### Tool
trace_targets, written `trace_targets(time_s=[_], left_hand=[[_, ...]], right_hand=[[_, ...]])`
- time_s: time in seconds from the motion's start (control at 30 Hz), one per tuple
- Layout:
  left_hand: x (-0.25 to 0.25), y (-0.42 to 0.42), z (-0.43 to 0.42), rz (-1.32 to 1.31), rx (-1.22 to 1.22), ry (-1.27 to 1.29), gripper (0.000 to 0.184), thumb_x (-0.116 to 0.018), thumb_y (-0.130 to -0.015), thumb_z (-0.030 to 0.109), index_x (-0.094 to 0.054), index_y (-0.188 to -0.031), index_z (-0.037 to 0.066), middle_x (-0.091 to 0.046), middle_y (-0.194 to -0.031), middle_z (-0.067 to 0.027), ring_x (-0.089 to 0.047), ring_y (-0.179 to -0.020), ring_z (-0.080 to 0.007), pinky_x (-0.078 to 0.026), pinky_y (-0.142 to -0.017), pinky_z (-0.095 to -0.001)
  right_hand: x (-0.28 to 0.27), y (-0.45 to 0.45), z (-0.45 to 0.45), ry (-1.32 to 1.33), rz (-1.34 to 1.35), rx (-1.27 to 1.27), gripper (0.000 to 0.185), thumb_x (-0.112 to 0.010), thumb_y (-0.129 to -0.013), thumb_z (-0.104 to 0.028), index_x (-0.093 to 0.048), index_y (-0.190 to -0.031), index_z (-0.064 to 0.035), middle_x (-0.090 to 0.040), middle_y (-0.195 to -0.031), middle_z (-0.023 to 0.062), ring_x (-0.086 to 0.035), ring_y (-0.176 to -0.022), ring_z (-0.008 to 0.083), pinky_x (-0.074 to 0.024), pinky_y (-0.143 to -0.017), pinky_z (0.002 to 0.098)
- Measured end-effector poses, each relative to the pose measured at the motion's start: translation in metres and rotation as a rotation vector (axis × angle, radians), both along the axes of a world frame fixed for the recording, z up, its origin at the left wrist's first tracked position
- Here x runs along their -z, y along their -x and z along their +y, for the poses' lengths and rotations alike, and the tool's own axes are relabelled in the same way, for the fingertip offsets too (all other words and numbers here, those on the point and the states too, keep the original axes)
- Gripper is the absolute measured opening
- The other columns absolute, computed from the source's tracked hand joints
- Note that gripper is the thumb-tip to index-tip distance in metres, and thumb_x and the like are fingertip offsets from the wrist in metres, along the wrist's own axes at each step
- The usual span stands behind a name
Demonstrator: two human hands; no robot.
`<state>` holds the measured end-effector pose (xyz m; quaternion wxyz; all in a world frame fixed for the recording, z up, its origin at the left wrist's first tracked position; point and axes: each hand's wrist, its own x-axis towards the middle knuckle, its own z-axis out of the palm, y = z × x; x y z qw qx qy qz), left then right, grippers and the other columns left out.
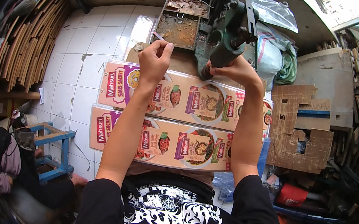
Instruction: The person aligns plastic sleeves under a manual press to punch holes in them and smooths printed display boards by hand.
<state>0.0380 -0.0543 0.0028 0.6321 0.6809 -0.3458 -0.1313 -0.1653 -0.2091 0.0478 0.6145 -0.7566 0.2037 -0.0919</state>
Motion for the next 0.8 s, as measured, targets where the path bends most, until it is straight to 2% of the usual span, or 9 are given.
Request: trace_targets(time_s=[0.13,0.27,0.33,0.4,0.53,0.57,0.7,0.77,0.8], left_hand=[[0.0,-0.001,0.0,0.001,-0.004,-0.009,0.019,-0.067,-0.09,0.016,-0.069,-0.086,-0.003,-0.063,-0.062,-0.0019,-0.053,-0.055,-0.0057,-0.043,-0.053,-0.0246],[-0.001,-0.001,0.002,-0.013,-0.011,0.011,0.019,-0.066,-0.09,0.016,-0.069,-0.086,-0.003,-0.064,-0.063,-0.0028,-0.054,-0.055,-0.0067,-0.044,-0.054,-0.0255],[0.001,-0.001,0.001,-0.011,0.021,-0.007,0.02,-0.066,-0.092,0.017,-0.069,-0.089,-0.002,-0.061,-0.063,0.0005,-0.051,-0.055,-0.0043,-0.04,-0.051,-0.0224],[0.005,-0.002,-0.001,-0.04,0.012,0.006,0.02,-0.066,-0.091,0.017,-0.069,-0.089,-0.002,-0.061,-0.063,0.0005,-0.05,-0.054,-0.0042,-0.04,-0.051,-0.0226],[0.009,-0.003,-0.004,-0.102,0.014,0.011,0.02,-0.066,-0.091,0.018,-0.069,-0.089,-0.002,-0.061,-0.062,0.0001,-0.051,-0.054,-0.0045,-0.04,-0.05,-0.0229],[0.009,-0.004,-0.005,-0.105,0.017,0.01,0.02,-0.066,-0.091,0.018,-0.069,-0.089,-0.002,-0.061,-0.062,0.0001,-0.051,-0.054,-0.0045,-0.04,-0.05,-0.0229],[0.001,-0.006,-0.002,0.02,0.002,0.052,0.021,-0.066,-0.092,0.021,-0.07,-0.088,0.0,-0.061,-0.062,0.0002,-0.053,-0.054,-0.0045,-0.04,-0.049,-0.0219],[-0.006,-0.012,-0.001,0.142,-0.012,0.072,0.021,-0.065,-0.092,0.023,-0.069,-0.087,0.003,-0.06,-0.063,0.0001,-0.051,-0.053,-0.0042,-0.04,-0.048,-0.0205],[-0.009,-0.019,0.0,0.305,0.034,0.069,0.018,-0.065,-0.092,0.022,-0.069,-0.089,0.005,-0.059,-0.064,0.0008,-0.05,-0.05,-0.0052,-0.041,-0.047,-0.0206]], right_hand=[[0.001,0.002,-0.004,0.061,0.037,-0.023,0.028,-0.078,-0.078,-0.006,-0.067,-0.102,0.0029,-0.071,-0.092,0.0039,-0.064,-0.084,0.009,-0.0508,-0.077,0.0241],[-0.004,0.02,-0.015,-0.028,-0.026,-0.039,0.025,-0.076,-0.082,-0.008,-0.068,-0.103,0.002,-0.069,-0.094,0.0027,-0.062,-0.084,0.0069,-0.0488,-0.074,0.0214],[-0.014,0.035,-0.021,-0.009,-0.021,-0.053,0.025,-0.075,-0.084,-0.009,-0.068,-0.105,0.0016,-0.069,-0.094,0.0019,-0.061,-0.084,0.006,-0.0484,-0.073,0.0208],[-0.039,0.05,-0.023,0.161,0.041,0.126,0.026,-0.073,-0.086,-0.011,-0.068,-0.109,0.0005,-0.067,-0.094,0.0006,-0.059,-0.081,0.0048,-0.0478,-0.072,0.0205],[-0.084,0.08,-0.022,0.38,-0.122,0.397,0.024,-0.066,-0.094,-0.017,-0.069,-0.111,-0.0018,-0.067,-0.089,-0.0017,-0.057,-0.08,0.0042,-0.0454,-0.07,0.0195],[-0.092,0.086,-0.025,0.375,-0.143,0.399,0.024,-0.066,-0.094,-0.019,-0.069,-0.111,-0.0024,-0.066,-0.088,-0.0017,-0.056,-0.078,0.0042,-0.0452,-0.07,0.0196],[-0.105,0.103,-0.014,0.381,-0.194,0.424,0.023,-0.065,-0.095,-0.02,-0.07,-0.11,-0.0033,-0.065,-0.084,-0.001,-0.053,-0.073,0.0046,-0.0444,-0.067,0.0202],[-0.099,0.115,-0.001,0.387,-0.188,0.439,0.023,-0.065,-0.095,-0.018,-0.069,-0.111,-0.0023,-0.064,-0.084,0.0001,-0.053,-0.072,0.0051,-0.0444,-0.066,0.0209],[-0.093,0.123,0.008,0.382,-0.182,0.435,0.023,-0.065,-0.095,-0.018,-0.069,-0.111,-0.0023,-0.064,-0.084,0.0001,-0.053,-0.072,0.0051,-0.0444,-0.066,0.0209]])
